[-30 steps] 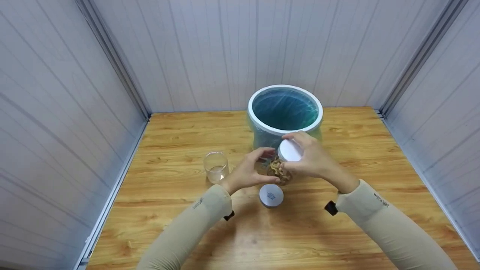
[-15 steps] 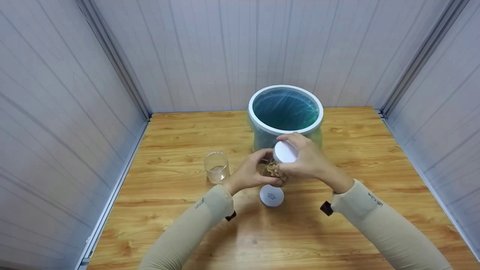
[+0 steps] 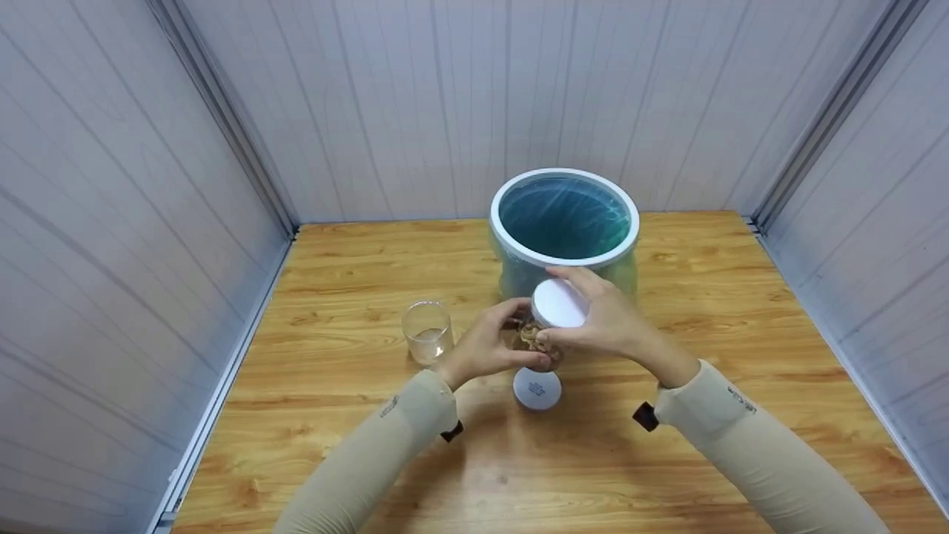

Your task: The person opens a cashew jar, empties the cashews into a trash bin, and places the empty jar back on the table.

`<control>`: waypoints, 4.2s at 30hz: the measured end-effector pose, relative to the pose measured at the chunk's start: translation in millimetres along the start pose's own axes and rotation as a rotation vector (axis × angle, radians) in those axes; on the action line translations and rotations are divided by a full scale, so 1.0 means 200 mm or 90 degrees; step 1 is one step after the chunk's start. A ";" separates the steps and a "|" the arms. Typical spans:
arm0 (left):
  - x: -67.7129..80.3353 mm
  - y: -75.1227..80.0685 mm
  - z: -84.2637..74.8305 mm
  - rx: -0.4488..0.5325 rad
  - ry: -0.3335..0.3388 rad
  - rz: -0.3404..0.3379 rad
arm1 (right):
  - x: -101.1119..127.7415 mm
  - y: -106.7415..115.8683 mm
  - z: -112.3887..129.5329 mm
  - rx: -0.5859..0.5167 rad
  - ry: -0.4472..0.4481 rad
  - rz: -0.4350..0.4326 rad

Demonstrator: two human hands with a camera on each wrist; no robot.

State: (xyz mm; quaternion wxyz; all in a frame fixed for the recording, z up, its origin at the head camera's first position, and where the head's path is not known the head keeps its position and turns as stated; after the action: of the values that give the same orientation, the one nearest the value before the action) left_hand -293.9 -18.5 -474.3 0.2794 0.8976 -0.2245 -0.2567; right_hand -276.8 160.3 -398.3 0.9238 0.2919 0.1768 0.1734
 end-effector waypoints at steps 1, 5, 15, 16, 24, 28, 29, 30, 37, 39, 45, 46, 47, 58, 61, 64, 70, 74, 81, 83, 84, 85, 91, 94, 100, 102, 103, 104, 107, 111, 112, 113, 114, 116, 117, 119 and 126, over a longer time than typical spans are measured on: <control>0.01 0.01 0.01 0.008 0.002 -0.005 | 0.00 0.00 0.00 -0.008 0.002 -0.002; 0.03 0.04 0.03 0.033 0.020 -0.028 | 0.01 -0.01 -0.03 -0.067 0.008 -0.013; 0.07 0.08 0.08 0.086 0.089 -0.052 | 0.05 -0.07 -0.11 -0.172 -0.025 -0.057; 0.08 0.08 0.09 0.092 0.096 -0.053 | 0.05 -0.07 -0.12 -0.179 -0.028 -0.059; 0.10 0.08 0.11 0.117 0.118 -0.055 | 0.07 -0.15 -0.17 -0.218 -0.070 -0.046; 0.11 0.08 0.10 0.125 0.110 -0.058 | 0.07 -0.18 -0.19 -0.231 -0.081 -0.049; 0.11 0.08 0.10 0.128 0.108 -0.057 | 0.07 -0.18 -0.19 -0.235 -0.085 -0.052; 0.11 0.08 0.09 0.131 0.106 -0.056 | 0.07 -0.19 -0.20 -0.238 -0.088 -0.053; 0.11 0.06 0.08 0.155 0.089 -0.046 | 0.07 -0.22 -0.19 -0.275 -0.091 -0.067; 0.11 0.05 0.07 0.160 0.083 -0.045 | 0.07 -0.22 -0.19 -0.289 -0.088 -0.074; 0.10 0.05 0.06 0.165 0.076 -0.027 | 0.07 -0.21 -0.20 -0.324 -0.071 -0.096; 0.10 0.05 0.06 0.166 0.074 -0.022 | 0.07 -0.21 -0.20 -0.326 -0.067 -0.096; 0.10 0.05 0.05 0.166 0.071 -0.017 | 0.07 -0.21 -0.20 -0.326 -0.064 -0.096; 0.09 0.14 0.04 0.122 0.023 -0.011 | 0.10 -0.21 -0.24 -0.315 -0.087 -0.044; 0.07 0.16 0.01 0.071 0.017 0.009 | 0.10 -0.21 -0.24 -0.320 -0.075 -0.045; 0.05 0.19 -0.03 0.019 0.016 0.034 | 0.10 -0.21 -0.23 -0.321 -0.056 -0.050; 0.01 0.22 -0.09 -0.069 0.008 0.059 | 0.10 -0.20 -0.24 -0.298 -0.043 -0.060; -0.02 0.23 -0.14 -0.133 -0.012 0.059 | 0.11 -0.20 -0.24 -0.279 -0.045 -0.055; -0.05 0.19 -0.20 -0.255 -0.043 0.089 | 0.13 -0.22 -0.26 -0.265 -0.041 -0.053; -0.06 0.17 -0.21 -0.270 -0.056 0.092 | 0.13 -0.23 -0.27 -0.263 -0.035 -0.054; -0.06 0.16 -0.21 -0.277 -0.066 0.091 | 0.13 -0.23 -0.27 -0.261 -0.031 -0.053; -0.06 0.15 -0.21 -0.281 -0.076 0.089 | 0.13 -0.23 -0.27 -0.260 -0.028 -0.053; -0.05 0.12 -0.23 -0.329 -0.121 0.079 | 0.14 -0.24 -0.26 -0.255 -0.015 -0.051; -0.05 0.11 -0.23 -0.372 -0.134 0.067 | 0.14 -0.24 -0.26 -0.255 -0.007 -0.053; -0.06 0.09 -0.25 -0.430 -0.169 0.018 | 0.15 -0.26 -0.25 -0.248 0.027 -0.070; -0.06 0.08 -0.26 -0.430 -0.177 0.004 | 0.16 -0.26 -0.25 -0.243 0.038 -0.078; -0.06 0.08 -0.26 -0.429 -0.180 -0.001 | 0.16 -0.26 -0.25 -0.240 0.042 -0.081; -0.06 0.08 -0.26 -0.427 -0.181 -0.005 | 0.16 -0.26 -0.24 -0.238 0.046 -0.084; -0.06 0.07 -0.27 -0.420 -0.181 -0.014 | 0.17 -0.26 -0.24 -0.231 0.056 -0.092; -0.06 0.07 -0.27 -0.418 -0.174 -0.019 | 0.18 -0.25 -0.24 -0.224 0.066 -0.100; -0.06 0.07 -0.27 -0.419 -0.173 -0.019 | 0.18 -0.25 -0.24 -0.224 0.066 -0.102; -0.06 0.06 -0.27 -0.421 -0.172 -0.019 | 0.18 -0.25 -0.24 -0.224 0.064 -0.103; -0.05 0.06 -0.27 -0.422 -0.171 -0.019 | 0.19 -0.25 -0.24 -0.223 0.062 -0.104; -0.06 0.06 -0.28 -0.423 -0.170 -0.018 | 0.19 -0.25 -0.24 -0.221 0.060 -0.107; -0.06 0.06 -0.28 -0.424 -0.170 -0.018 | 0.19 -0.25 -0.24 -0.221 0.060 -0.109; -0.06 0.06 -0.28 -0.424 -0.171 -0.019 | 0.20 -0.25 -0.24 -0.223 0.063 -0.112; -0.05 0.06 -0.29 -0.420 -0.168 -0.031 | 0.20 -0.25 -0.24 -0.228 0.092 -0.126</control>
State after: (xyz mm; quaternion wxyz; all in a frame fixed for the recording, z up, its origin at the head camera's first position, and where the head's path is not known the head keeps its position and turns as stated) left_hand -270.3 0.3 -421.5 0.5168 0.7230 -0.1420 -0.4360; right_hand -251.9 160.7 -474.6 0.9585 0.0911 0.2364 0.1312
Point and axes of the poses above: each hand's wrist, its own x-axis away from the middle knuckle, its own y-axis out of the back of the hand, z = x × y, the point moved 6 cm from there along -x, towards the middle knuckle, and after that the axes turned 12 degrees about -x, right-handed, at the moved point
